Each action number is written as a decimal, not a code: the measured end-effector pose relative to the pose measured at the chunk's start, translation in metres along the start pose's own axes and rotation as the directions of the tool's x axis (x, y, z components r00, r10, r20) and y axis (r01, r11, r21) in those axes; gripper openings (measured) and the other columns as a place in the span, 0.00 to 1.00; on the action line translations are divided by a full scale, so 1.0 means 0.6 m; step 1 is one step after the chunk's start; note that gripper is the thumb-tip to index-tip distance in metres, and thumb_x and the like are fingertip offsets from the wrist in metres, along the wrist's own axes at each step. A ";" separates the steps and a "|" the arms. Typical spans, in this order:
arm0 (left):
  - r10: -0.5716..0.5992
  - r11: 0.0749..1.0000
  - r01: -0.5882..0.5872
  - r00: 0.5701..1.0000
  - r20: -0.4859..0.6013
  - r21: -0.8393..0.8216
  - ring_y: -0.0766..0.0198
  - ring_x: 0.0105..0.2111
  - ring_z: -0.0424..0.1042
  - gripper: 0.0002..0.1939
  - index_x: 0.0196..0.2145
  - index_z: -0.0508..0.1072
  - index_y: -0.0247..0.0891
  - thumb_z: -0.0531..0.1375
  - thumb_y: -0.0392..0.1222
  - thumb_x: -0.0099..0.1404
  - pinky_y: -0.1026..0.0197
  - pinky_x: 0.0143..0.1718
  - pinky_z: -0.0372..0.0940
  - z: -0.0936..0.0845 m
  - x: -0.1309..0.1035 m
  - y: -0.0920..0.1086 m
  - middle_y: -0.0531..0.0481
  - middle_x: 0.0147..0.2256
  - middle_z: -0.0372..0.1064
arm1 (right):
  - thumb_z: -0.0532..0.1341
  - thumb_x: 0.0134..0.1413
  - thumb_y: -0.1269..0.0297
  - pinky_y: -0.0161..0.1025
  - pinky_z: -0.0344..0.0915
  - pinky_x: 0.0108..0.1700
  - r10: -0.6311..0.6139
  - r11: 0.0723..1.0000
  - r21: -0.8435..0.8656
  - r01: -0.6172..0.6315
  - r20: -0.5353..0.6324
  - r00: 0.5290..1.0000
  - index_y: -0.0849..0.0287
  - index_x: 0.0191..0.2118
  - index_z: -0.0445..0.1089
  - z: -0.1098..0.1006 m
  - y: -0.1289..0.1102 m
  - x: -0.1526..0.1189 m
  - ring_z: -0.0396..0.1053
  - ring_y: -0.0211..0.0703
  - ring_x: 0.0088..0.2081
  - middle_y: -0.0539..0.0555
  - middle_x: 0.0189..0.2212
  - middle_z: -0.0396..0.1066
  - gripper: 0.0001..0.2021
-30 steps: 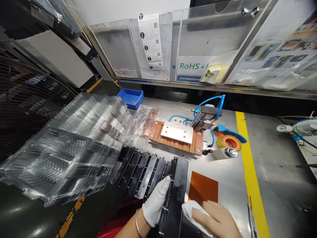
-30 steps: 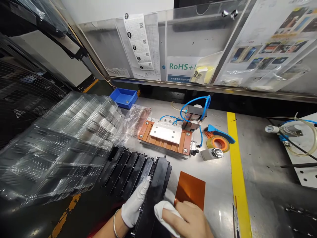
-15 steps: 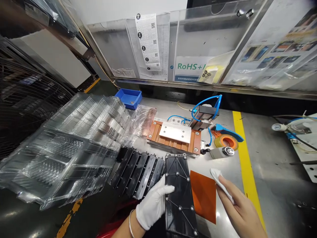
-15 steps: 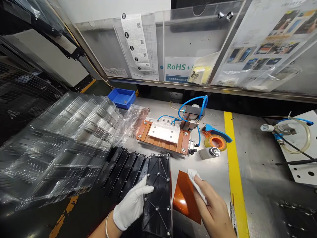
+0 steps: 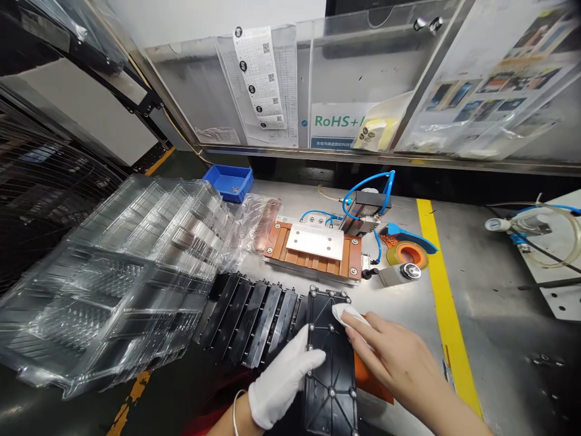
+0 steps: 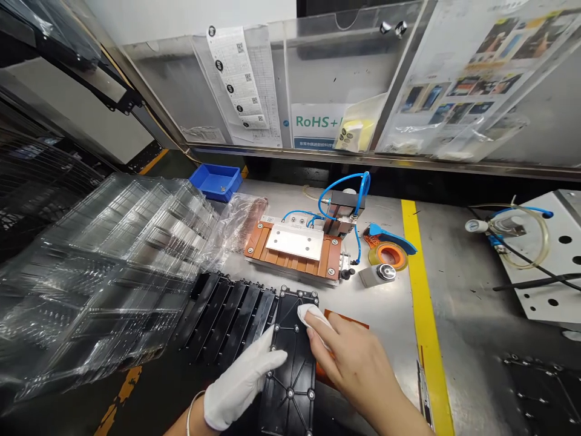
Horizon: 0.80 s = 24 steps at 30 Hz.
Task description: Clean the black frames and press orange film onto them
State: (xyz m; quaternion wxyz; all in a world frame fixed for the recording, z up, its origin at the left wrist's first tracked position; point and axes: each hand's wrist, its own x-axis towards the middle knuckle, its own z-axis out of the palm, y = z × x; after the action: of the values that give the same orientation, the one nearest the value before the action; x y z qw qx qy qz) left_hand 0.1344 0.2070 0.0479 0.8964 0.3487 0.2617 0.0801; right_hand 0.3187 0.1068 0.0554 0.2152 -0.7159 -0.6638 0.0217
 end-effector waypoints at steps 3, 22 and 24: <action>0.003 0.998 -0.003 1.000 -0.004 0.065 0.55 0.65 0.54 0.27 0.63 0.63 0.48 0.59 0.38 0.67 0.50 0.69 0.41 -0.006 -0.004 -0.008 0.50 0.63 0.60 | 0.45 0.70 0.61 0.37 0.57 0.23 -0.055 0.995 -0.077 0.056 0.015 0.998 0.54 0.45 0.75 0.001 -0.001 0.018 0.68 0.39 0.19 0.47 0.20 0.66 0.20; 0.005 0.977 -0.006 1.000 0.004 0.213 0.54 0.68 0.47 0.29 0.64 0.61 0.48 0.58 0.38 0.66 0.51 0.69 0.38 0.003 -0.013 0.008 0.52 0.65 0.57 | 0.48 0.68 0.64 0.38 0.57 0.25 -0.069 0.997 -0.028 0.070 0.007 0.998 0.55 0.44 0.75 -0.003 -0.007 0.017 0.68 0.38 0.20 0.47 0.20 0.67 0.17; 0.025 0.983 -0.031 0.999 0.039 0.181 0.53 0.67 0.49 0.29 0.64 0.62 0.47 0.58 0.38 0.66 0.50 0.68 0.40 0.005 -0.012 0.009 0.51 0.64 0.58 | 0.49 0.68 0.65 0.36 0.60 0.25 -0.066 0.996 0.058 0.064 0.035 0.997 0.55 0.44 0.75 -0.006 -0.003 0.013 0.68 0.38 0.21 0.47 0.21 0.68 0.17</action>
State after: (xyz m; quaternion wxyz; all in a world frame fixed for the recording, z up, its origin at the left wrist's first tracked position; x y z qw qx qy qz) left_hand 0.1301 0.2068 0.0562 0.8644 0.4339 0.2463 0.0621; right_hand 0.3191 0.1130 0.0615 0.2237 -0.6871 -0.6897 0.0466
